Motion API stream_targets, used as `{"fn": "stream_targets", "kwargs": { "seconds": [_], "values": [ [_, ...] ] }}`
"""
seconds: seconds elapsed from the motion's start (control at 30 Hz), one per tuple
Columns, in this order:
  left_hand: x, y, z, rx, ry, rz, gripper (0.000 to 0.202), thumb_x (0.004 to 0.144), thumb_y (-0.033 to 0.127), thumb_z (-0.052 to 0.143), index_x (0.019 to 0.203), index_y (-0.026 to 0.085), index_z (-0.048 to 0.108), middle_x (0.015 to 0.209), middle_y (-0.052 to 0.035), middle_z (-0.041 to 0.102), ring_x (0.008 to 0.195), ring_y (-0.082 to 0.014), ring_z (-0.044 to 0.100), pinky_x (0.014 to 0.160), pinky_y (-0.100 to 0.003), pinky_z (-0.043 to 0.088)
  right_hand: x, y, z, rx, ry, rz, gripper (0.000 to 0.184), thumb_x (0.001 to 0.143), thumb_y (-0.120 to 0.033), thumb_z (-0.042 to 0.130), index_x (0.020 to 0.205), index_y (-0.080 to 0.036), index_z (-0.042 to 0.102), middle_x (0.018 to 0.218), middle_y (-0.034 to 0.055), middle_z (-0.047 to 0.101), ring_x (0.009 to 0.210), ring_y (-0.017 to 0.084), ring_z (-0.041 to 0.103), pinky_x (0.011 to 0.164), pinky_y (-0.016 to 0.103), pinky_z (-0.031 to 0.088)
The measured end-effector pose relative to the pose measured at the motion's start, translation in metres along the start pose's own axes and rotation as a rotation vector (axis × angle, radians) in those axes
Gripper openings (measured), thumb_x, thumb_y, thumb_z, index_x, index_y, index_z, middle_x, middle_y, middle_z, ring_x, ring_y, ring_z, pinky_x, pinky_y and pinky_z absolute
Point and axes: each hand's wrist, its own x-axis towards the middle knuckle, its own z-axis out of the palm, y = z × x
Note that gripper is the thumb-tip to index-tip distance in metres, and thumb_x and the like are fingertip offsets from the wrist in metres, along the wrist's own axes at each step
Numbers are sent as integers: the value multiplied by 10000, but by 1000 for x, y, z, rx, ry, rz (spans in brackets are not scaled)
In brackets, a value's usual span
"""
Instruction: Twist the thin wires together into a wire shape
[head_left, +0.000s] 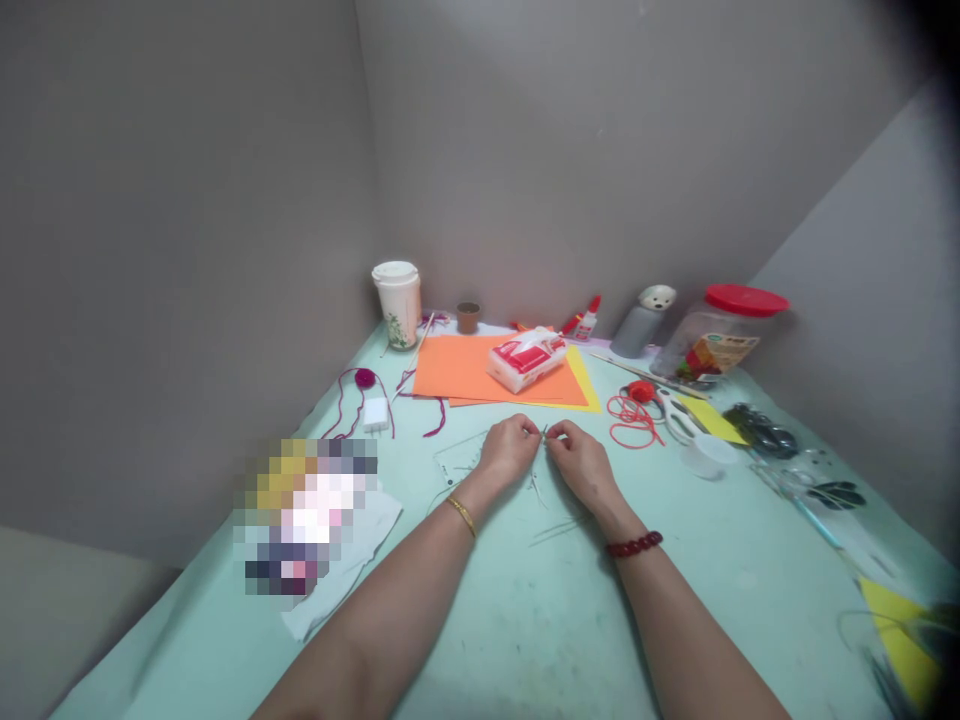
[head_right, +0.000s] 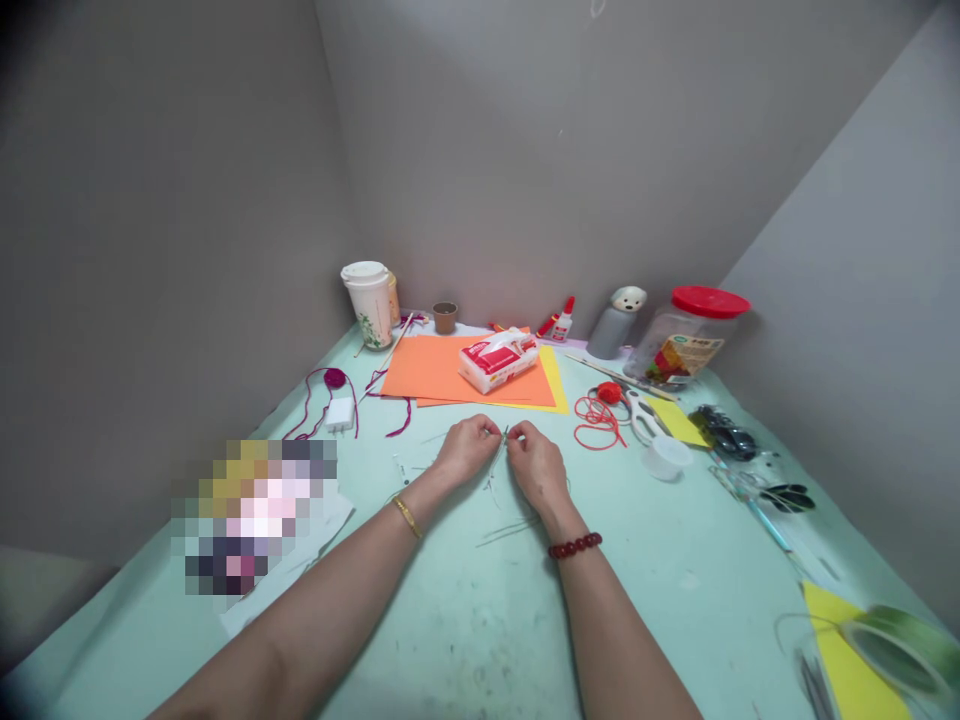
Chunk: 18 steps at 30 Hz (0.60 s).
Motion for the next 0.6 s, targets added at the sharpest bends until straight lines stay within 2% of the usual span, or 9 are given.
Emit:
{"fn": "stream_targets", "kwargs": {
  "seconds": [0.33, 0.5, 0.6],
  "values": [
    [1, -2, 4, 32, 22, 55, 233, 799, 213, 481, 869, 220, 703, 823, -35, 697, 793, -173, 600, 728, -256, 433, 1, 1, 1, 34, 39, -28, 182, 790, -276, 457, 812, -197, 619, 595, -8, 549, 594, 166, 491, 573, 249, 309],
    [-3, -2, 8, 68, 32, 55, 282, 816, 183, 435, 910, 220, 698, 883, -47, 704, 842, -172, 609, 769, -257, 445, 1, 2, 0, 66, 35, -88, 225, 738, -326, 437, 792, -205, 619, 737, 55, 629, 680, 199, 541, 630, 288, 348],
    [-4, -3, 11, 90, -18, 67, 281, 810, 220, 451, 976, 223, 678, 907, -51, 700, 842, -180, 612, 745, -268, 460, 9, 21, 3, 61, 56, -75, 199, 685, -369, 491, 756, -240, 625, 793, 99, 645, 732, 223, 551, 653, 335, 340]
  ]
}}
